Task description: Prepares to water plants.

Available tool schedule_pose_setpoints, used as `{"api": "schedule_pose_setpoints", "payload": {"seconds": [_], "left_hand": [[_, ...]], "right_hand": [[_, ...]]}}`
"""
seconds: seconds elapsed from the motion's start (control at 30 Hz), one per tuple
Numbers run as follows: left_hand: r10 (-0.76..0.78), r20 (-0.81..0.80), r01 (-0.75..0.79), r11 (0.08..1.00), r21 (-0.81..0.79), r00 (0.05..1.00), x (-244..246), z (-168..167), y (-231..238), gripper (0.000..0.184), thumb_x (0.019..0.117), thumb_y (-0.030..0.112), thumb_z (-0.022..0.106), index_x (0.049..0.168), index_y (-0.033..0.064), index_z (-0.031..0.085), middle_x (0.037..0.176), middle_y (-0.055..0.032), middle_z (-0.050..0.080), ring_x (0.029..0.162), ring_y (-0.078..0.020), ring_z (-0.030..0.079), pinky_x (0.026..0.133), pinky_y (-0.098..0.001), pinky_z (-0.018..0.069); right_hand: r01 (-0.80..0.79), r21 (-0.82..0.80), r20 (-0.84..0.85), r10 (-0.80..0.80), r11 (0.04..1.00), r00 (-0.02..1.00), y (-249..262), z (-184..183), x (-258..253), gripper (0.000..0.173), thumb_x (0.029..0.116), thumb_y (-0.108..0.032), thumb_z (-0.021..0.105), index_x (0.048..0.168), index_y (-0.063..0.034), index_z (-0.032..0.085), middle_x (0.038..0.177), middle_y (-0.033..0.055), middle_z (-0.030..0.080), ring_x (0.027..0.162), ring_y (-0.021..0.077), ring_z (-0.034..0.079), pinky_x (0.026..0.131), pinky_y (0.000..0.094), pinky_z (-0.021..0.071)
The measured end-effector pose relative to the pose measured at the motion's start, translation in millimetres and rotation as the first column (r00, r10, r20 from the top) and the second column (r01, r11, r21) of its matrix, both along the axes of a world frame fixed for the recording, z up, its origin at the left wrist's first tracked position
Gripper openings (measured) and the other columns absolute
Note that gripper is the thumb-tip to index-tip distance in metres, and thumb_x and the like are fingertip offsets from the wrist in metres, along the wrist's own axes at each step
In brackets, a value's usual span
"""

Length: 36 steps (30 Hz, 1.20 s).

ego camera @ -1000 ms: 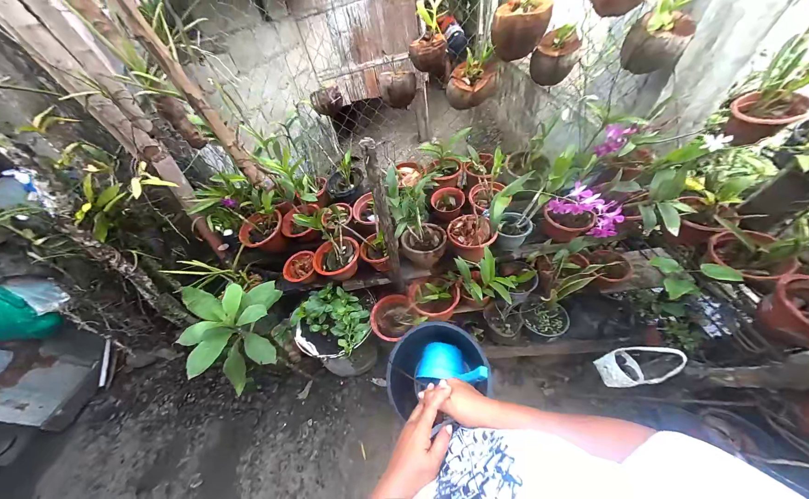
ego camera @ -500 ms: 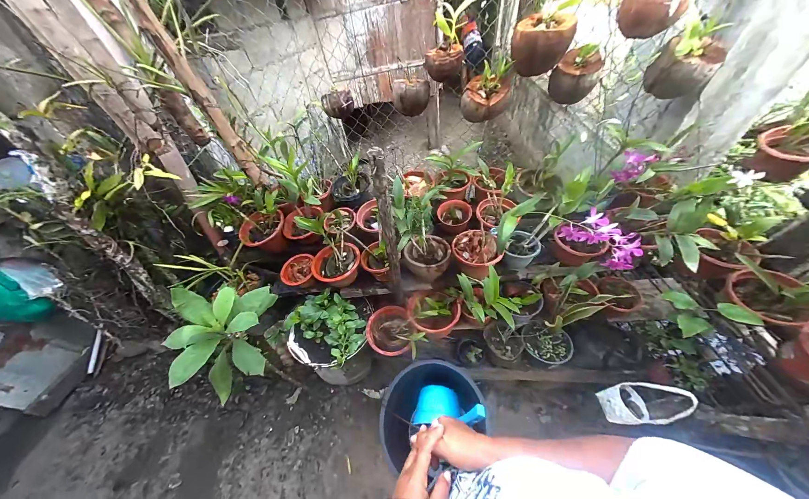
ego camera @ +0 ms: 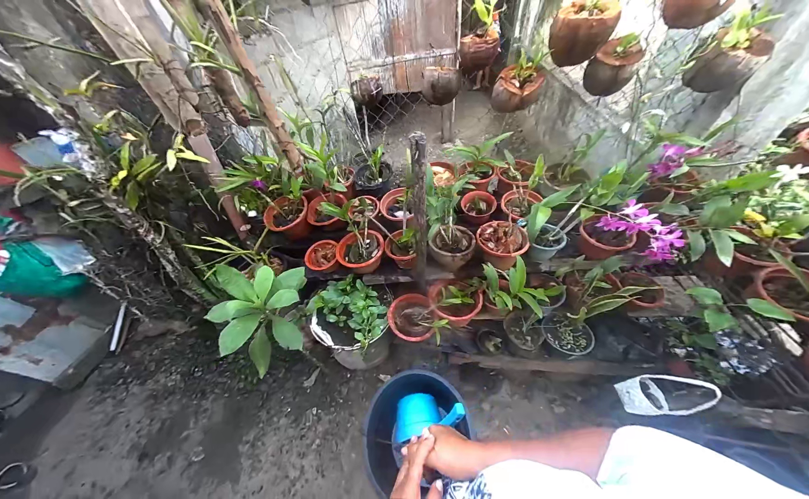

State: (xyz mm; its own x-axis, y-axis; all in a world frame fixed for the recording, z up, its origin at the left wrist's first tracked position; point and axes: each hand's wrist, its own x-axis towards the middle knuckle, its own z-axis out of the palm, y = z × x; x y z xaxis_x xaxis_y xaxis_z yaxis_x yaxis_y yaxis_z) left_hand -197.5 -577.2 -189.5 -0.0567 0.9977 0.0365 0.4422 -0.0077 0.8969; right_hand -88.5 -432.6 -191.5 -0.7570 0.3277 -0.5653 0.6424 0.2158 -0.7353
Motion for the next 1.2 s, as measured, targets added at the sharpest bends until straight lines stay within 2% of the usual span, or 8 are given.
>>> {"api": "schedule_pose_setpoints", "payload": {"seconds": [0.1,0.33,0.5,0.63,0.73,0.93,1.2], "left_hand": [[0.004,0.014,-0.004,1.000,0.004,1.000,-24.3,-3.5,-24.1,0.051,0.0989,0.008,0.060,0.147,-0.0075,0.049,0.152,-0.0278,0.049,0.145,-0.0385,0.045,0.121,-0.0493,0.0365],[0.018,0.018,-0.018,0.999,0.031,1.000,-85.4,-0.5,-82.2,0.050,0.0975,0.003,0.059,0.145,-0.0090,0.049,0.152,-0.0274,0.048,0.146,-0.0381,0.044,0.122,-0.0486,0.0353],[0.019,-0.014,-0.018,0.998,0.054,1.000,-117.3,-4.4,-116.1,0.049,0.0990,0.006,0.058,0.145,-0.0095,0.049,0.151,-0.0287,0.049,0.144,-0.0392,0.045,0.121,-0.0499,0.0364],[0.059,-0.012,-0.059,0.998,0.007,0.998,-128.3,5.2,-134.2,0.050,0.0995,0.006,0.057,0.147,-0.0072,0.048,0.153,-0.0268,0.047,0.146,-0.0371,0.043,0.122,-0.0496,0.0342],[0.103,-0.025,-0.102,0.994,0.029,0.994,-133.9,6.7,-144.8,0.050,0.0992,0.006,0.058,0.146,-0.0076,0.050,0.153,-0.0274,0.048,0.145,-0.0377,0.044,0.122,-0.0492,0.0348],[0.165,-0.011,-0.163,0.984,0.077,0.986,-142.0,0.5,-162.0,0.048,0.0984,0.004,0.058,0.143,-0.0113,0.051,0.149,-0.0306,0.049,0.143,-0.0393,0.046,0.121,-0.0481,0.0366],[0.264,-0.042,-0.258,0.961,0.101,0.964,-146.4,-4.7,-182.2,0.047,0.0981,0.003,0.058,0.141,-0.0142,0.051,0.147,-0.0329,0.051,0.140,-0.0406,0.050,0.118,-0.0479,0.0398]], "right_hand": [[-0.022,0.001,0.014,0.022,1.000,1.000,-23.4,8.9,-23.1,0.055,0.1076,-0.046,0.043,0.110,0.0016,0.070,0.114,0.0242,0.069,0.116,0.0384,0.064,0.100,0.0618,0.0460],[-0.043,0.038,0.008,0.042,0.998,0.999,-80.7,10.1,-87.2,0.056,0.1076,-0.047,0.043,0.111,0.0030,0.069,0.115,0.0257,0.069,0.116,0.0407,0.064,0.099,0.0642,0.0456],[-0.082,0.053,0.005,0.082,0.995,0.997,-111.3,18.4,-118.1,0.058,0.1080,-0.047,0.043,0.111,0.0042,0.070,0.114,0.0263,0.069,0.115,0.0410,0.064,0.100,0.0641,0.0450],[-0.124,0.088,0.000,0.124,0.988,0.992,-125.8,24.3,-134.5,0.057,0.1086,-0.046,0.042,0.112,0.0042,0.069,0.116,0.0270,0.068,0.117,0.0422,0.063,0.101,0.0651,0.0446],[-0.171,0.094,0.019,0.170,0.981,0.985,-133.3,30.9,-146.4,0.056,0.1093,-0.044,0.041,0.114,0.0049,0.068,0.118,0.0274,0.068,0.119,0.0418,0.062,0.102,0.0642,0.0441],[-0.227,0.091,0.029,0.226,0.970,0.974,-145.6,36.1,-163.9,0.057,0.1090,-0.045,0.044,0.114,0.0063,0.067,0.118,0.0284,0.068,0.118,0.0432,0.063,0.101,0.0647,0.0441],[-0.337,0.084,0.017,0.337,0.938,0.942,-159.9,28.4,-185.1,0.051,0.1089,-0.038,0.044,0.111,0.0072,0.068,0.115,0.0288,0.068,0.116,0.0438,0.063,0.099,0.0652,0.0449]]}}
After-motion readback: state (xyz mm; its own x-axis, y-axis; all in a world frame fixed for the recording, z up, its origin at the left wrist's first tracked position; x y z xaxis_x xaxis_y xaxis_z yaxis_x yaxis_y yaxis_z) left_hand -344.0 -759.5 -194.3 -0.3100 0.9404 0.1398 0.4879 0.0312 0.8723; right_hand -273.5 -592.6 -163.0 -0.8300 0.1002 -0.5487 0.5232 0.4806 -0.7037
